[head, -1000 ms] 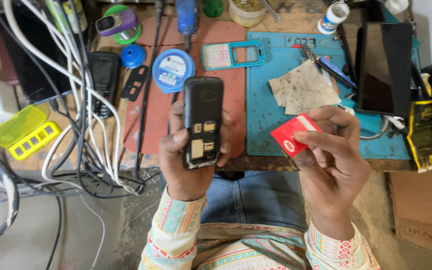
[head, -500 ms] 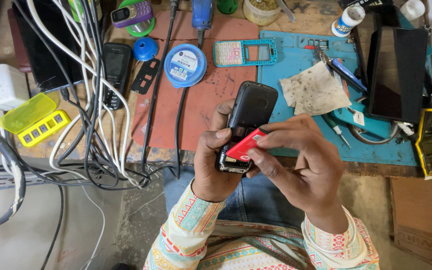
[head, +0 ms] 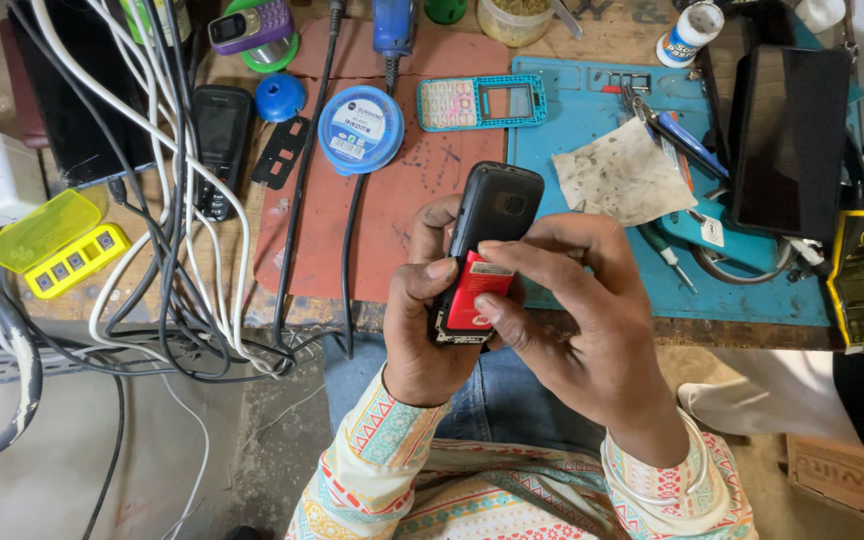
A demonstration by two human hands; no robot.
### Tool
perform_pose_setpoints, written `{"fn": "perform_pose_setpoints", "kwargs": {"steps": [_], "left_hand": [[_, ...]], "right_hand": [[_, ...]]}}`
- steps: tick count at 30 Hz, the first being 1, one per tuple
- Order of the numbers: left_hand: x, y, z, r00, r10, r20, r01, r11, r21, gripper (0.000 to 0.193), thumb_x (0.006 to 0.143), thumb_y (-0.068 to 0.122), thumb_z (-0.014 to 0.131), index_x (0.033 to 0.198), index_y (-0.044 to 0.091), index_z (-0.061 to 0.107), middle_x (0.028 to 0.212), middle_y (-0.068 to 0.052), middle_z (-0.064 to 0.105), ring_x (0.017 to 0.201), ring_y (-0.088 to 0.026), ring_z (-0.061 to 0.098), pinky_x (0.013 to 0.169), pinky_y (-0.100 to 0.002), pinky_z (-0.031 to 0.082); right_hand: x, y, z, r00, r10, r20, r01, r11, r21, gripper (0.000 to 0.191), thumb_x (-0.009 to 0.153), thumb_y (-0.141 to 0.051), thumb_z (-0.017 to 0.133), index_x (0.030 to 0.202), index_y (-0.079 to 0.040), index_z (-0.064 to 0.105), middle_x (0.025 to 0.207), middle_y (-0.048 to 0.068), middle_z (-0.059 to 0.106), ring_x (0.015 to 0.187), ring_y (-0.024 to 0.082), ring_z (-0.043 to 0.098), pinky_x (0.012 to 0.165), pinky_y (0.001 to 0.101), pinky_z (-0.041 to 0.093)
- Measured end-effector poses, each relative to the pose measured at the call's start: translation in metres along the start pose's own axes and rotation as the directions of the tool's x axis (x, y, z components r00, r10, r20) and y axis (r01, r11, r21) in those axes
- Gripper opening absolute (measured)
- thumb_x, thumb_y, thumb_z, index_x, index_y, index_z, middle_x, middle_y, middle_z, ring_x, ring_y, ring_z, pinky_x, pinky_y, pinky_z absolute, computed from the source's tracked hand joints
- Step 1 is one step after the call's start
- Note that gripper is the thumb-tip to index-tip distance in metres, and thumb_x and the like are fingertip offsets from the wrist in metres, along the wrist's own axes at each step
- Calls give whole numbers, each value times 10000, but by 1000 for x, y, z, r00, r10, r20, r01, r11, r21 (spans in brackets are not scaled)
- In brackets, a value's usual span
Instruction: The person disassembles a feature phone, removing its back cover and battery, then uses tweezers to work on the exposed keypad circuit board. They power the phone on, navigate its menu, and press the keypad keys with tweezers to test them while the screen is lit.
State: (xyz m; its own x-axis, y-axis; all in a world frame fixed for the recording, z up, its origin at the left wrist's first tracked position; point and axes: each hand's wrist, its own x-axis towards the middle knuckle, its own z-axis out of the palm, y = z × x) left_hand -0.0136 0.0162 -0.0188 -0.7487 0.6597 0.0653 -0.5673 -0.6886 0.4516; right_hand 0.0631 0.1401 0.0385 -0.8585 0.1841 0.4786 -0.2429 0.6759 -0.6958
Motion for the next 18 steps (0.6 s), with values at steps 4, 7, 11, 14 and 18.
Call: {"fn": "perform_pose_setpoints", "kwargs": {"steps": [4, 7, 11, 14, 18], "left_hand": [[1, 7, 10, 986, 36, -162, -22, 996, 89, 490, 899, 244, 518, 1359, 125, 397, 1170, -144, 627, 1003, -223, 654, 884, -345, 571], [4, 14, 16, 970, 166, -176, -115, 956, 269, 512, 895, 230, 521, 1368, 93, 380, 1156, -140, 607, 1030, -210, 622, 933, -339, 545], [-3, 20, 22, 936, 315, -158, -121, 708, 696, 537, 947, 141, 642, 1407, 39, 384, 1081, -110, 558, 933, -159, 551, 817, -293, 489], [-14, 19, 26, 907, 422, 15, -177, 348, 921, 525, 1010, 77, 710, 1438, 33, 410, 1170, -136, 484, 993, -145, 516, 862, -273, 468], [-24, 19, 27, 943, 293, -155, -85, 666, 741, 541, 1032, 133, 689, 1475, 46, 391, 1092, -110, 561, 934, -101, 563, 789, -203, 501]], "right_hand": [[-2, -12, 10, 990, -135, 35, 139, 919, -369, 505, 906, -221, 836, 1360, -70, 675, 1242, 92, 604, 988, 262, 562, 915, 414, 487], [-13, -16, 23, 984, -170, 51, 176, 908, -380, 557, 947, -245, 741, 1409, 14, 570, 1367, 175, 577, 1155, 340, 571, 1016, 446, 469], [-30, -2, 28, 994, -22, 105, 13, 996, 83, 573, 979, -235, 666, 1446, 50, 495, 1384, 182, 558, 1186, 314, 600, 1034, 434, 507], [-36, 7, 37, 964, 229, 133, -265, 815, 516, 519, 1036, -206, 646, 1475, 33, 507, 1292, 130, 610, 1106, 177, 671, 968, 341, 577], [-35, 15, 41, 865, 466, 188, -455, 567, 687, 459, 1054, -97, 595, 1486, 38, 521, 1173, 101, 693, 1007, 114, 678, 881, 286, 604]]}}
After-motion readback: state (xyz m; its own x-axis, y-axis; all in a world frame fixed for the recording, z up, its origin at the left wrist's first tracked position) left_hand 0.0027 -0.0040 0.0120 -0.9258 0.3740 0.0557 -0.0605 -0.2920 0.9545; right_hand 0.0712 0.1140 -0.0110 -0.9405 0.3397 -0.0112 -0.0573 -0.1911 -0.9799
